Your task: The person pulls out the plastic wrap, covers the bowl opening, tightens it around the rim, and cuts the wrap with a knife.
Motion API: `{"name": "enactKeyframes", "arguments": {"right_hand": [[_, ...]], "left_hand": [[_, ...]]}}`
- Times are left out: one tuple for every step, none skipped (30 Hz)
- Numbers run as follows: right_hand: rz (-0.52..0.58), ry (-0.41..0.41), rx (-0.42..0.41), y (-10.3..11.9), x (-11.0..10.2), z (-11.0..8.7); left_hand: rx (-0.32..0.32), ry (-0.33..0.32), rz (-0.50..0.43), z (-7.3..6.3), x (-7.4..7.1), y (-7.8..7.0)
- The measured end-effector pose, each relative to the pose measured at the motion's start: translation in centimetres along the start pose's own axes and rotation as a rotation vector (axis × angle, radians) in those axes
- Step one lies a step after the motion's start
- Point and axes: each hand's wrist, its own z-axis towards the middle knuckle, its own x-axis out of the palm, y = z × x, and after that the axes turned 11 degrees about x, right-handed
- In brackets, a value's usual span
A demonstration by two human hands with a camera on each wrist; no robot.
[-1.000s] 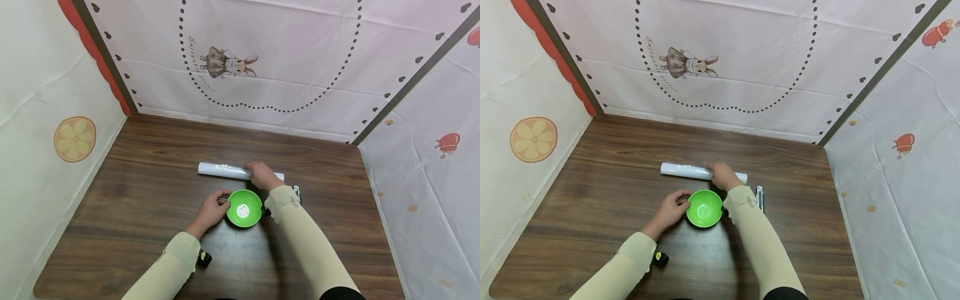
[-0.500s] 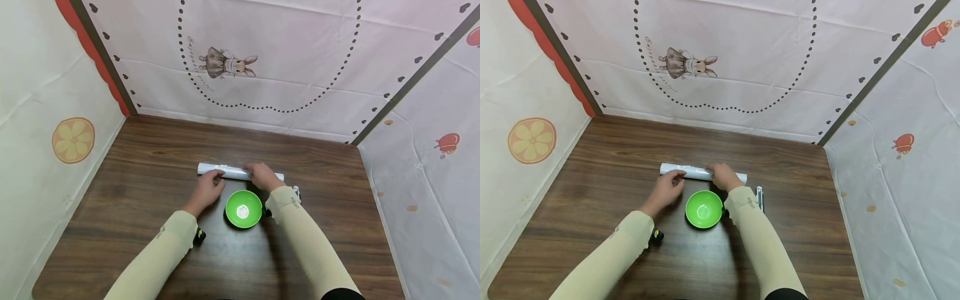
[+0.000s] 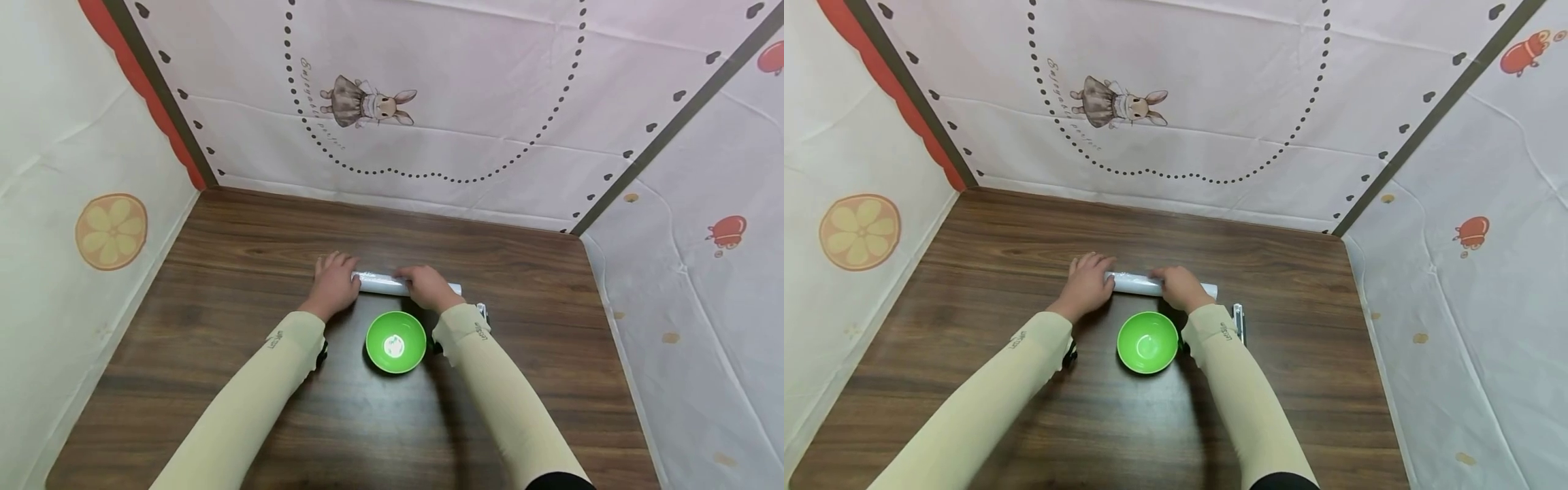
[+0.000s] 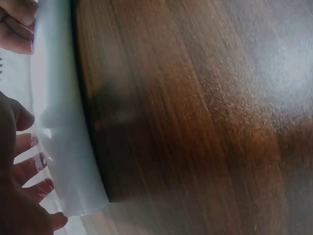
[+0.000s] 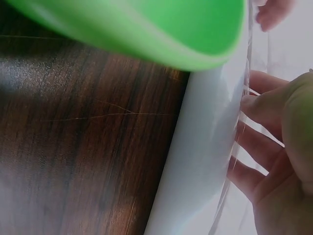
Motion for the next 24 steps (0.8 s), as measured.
{"name": "enactKeyframes", "arguments": {"right_hand": [[0.003,0.001,0.003,0.0,0.0,0.0],[0.005,0.002,0.007,0.0,0.1,0.0],[0.007,0.002,0.007,0.0,0.1,0.0],[0.007,0.002,0.006,-0.1,0.1,0.0],[0.008,0.0,0.004,-0.1,0.1,0.0],[0.01,-0.001,0.001,-0.2,0.1,0.0],[0.011,-0.002,-0.003,-0.2,0.0,-0.1],[0.011,-0.004,-0.009,-0.2,0.0,-0.1],[0.013,-0.003,-0.013,-0.3,0.0,-0.1],[0.015,0.0,-0.015,-0.4,0.0,-0.1],[0.016,0.002,-0.016,-0.5,0.0,-0.1],[0.017,0.006,-0.016,-0.6,0.0,-0.2],[0.019,0.012,-0.013,-0.7,0.0,-0.2],[0.022,0.019,-0.008,-0.8,0.0,-0.2],[0.025,0.023,0.0,-0.9,0.0,-0.2],[0.029,0.023,0.008,-1.1,0.0,-0.3],[0.032,0.019,0.016,-1.2,0.0,-0.3],[0.038,0.014,0.025,-1.4,0.0,-0.3],[0.042,0.008,0.036,-1.6,0.0,-0.4],[0.043,-0.002,0.043,-1.8,0.0,-0.4],[0.046,-0.013,0.051,-2.1,0.1,-0.5],[0.051,-0.023,0.058,-2.4,0.1,-0.5],[0.052,-0.032,0.063,-2.6,0.1,-0.6],[0.055,-0.04,0.065,-2.9,0.1,-0.7]], "left_hand": [[-0.01,0.025,0.007,0.1,0.1,0.1],[-0.017,0.044,0.011,0.1,0.2,0.2],[-0.021,0.056,0.01,0.1,0.3,0.2],[-0.022,0.061,0.006,0.2,0.4,0.3],[-0.024,0.064,0.001,0.2,0.5,0.3],[-0.025,0.061,-0.004,0.2,0.5,0.3],[-0.028,0.056,-0.01,0.2,0.5,0.2],[-0.027,0.047,-0.015,0.3,0.5,0.2],[-0.026,0.039,-0.02,0.3,0.5,0.2],[-0.025,0.034,-0.02,0.3,0.6,0.2],[-0.026,0.03,-0.021,0.3,0.6,0.2],[-0.029,0.031,-0.021,0.4,0.7,0.2],[-0.033,0.033,-0.022,0.4,0.7,0.2],[-0.035,0.033,-0.025,0.5,0.7,0.2],[-0.038,0.035,-0.027,0.5,0.7,0.1],[-0.04,0.033,-0.027,0.5,0.7,0.1],[-0.043,0.029,-0.029,0.5,0.7,0.1],[-0.042,0.025,-0.029,0.5,0.7,0.1],[-0.039,0.015,-0.031,0.5,0.7,0.1],[-0.035,0.005,-0.032,0.5,0.7,0.1],[-0.033,-0.004,-0.03,0.5,0.7,0.1],[-0.031,-0.012,-0.029,0.5,0.8,0.2],[-0.028,-0.018,-0.03,0.5,0.8,0.2],[-0.027,-0.022,-0.028,0.5,0.9,0.2]]}}
